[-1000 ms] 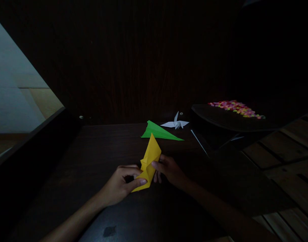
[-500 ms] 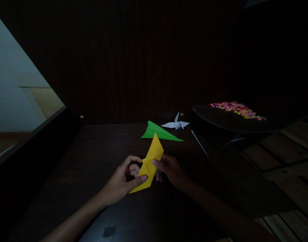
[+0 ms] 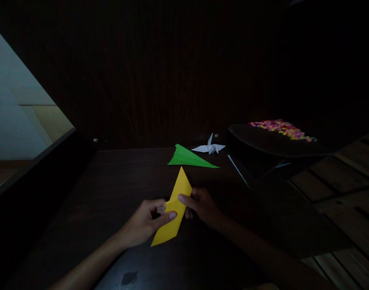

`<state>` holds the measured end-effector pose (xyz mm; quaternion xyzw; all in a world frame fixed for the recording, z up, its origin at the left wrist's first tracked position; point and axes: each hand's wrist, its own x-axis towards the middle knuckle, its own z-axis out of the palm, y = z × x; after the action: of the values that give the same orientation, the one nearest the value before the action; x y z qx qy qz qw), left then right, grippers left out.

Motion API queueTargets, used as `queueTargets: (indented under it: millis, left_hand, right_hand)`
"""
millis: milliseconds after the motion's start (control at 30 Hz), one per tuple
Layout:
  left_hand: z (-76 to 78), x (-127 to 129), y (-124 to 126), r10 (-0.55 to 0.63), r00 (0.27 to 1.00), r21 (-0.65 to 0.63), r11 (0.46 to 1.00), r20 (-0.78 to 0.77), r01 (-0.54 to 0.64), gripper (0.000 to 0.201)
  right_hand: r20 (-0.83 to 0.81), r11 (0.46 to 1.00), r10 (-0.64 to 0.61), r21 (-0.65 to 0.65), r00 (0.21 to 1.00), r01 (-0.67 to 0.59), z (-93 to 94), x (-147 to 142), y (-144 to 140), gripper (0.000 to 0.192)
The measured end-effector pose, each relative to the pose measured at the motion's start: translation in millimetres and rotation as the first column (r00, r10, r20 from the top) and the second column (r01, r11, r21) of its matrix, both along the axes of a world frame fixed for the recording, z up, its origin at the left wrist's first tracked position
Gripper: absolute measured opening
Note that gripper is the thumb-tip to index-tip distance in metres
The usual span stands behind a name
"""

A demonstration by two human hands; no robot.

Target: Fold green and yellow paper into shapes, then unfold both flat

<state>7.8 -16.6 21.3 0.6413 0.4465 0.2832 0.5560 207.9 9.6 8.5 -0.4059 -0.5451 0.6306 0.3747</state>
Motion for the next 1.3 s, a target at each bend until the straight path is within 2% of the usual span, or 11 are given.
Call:
queueTargets:
  millis: [233, 467, 667, 833, 933, 1200, 1300]
  left_hand:
    - [-0.8, -1, -1, -0.027, 0.999, -0.055, 0.998, 0.019, 0.028, 0.035]
    - [5.2, -1, -2, -0.055, 0.996, -0.153, 0.986, 0.065, 0.065, 0.043]
    - [0.5, -2, -1, -0.058, 0.998, -0.199, 0.978, 0.035, 0.064, 0.047]
    - [2.3, -2, 0, -0.093, 0.995, -0.104, 0.990, -0.018, 0.091, 0.048]
    - [4.1, 1, 0, -0.112, 0.994, -0.083, 0.990, 0.007, 0.112, 0.047]
    - [5.3, 2, 0, -0.059, 0.993, -0.057, 0.996, 0.107, 0.065, 0.035]
    - [6.5, 0, 1, -0.023, 0.994, -0.064, 0.997, 0.109, 0.030, 0.034]
  right_hand:
    - [0.049, 0.994, -0.006, 0.113, 0.999, 0.000, 1.2, 4, -1, 0.039]
    - [0.056, 0.996, 0.033, 0.081, 0.998, -0.037, 1.1, 2, -4, 0.033]
    - [0.081, 0.980, 0.038, 0.194, 0.996, -0.053, 3.2, 3, -7, 0.022]
    - [0.070, 0.998, 0.046, 0.042, 0.996, -0.049, 4.4, 2, -7, 0.023]
    - [0.061, 0.997, 0.069, -0.022, 0.996, -0.068, 4.2, 2, -6, 0.025]
    - [0.039, 0.994, 0.101, -0.045, 0.994, -0.099, 5.4, -1, -9, 0.026]
    - [0.043, 0.993, 0.122, -0.006, 0.992, -0.122, 6.5, -2, -10, 0.035]
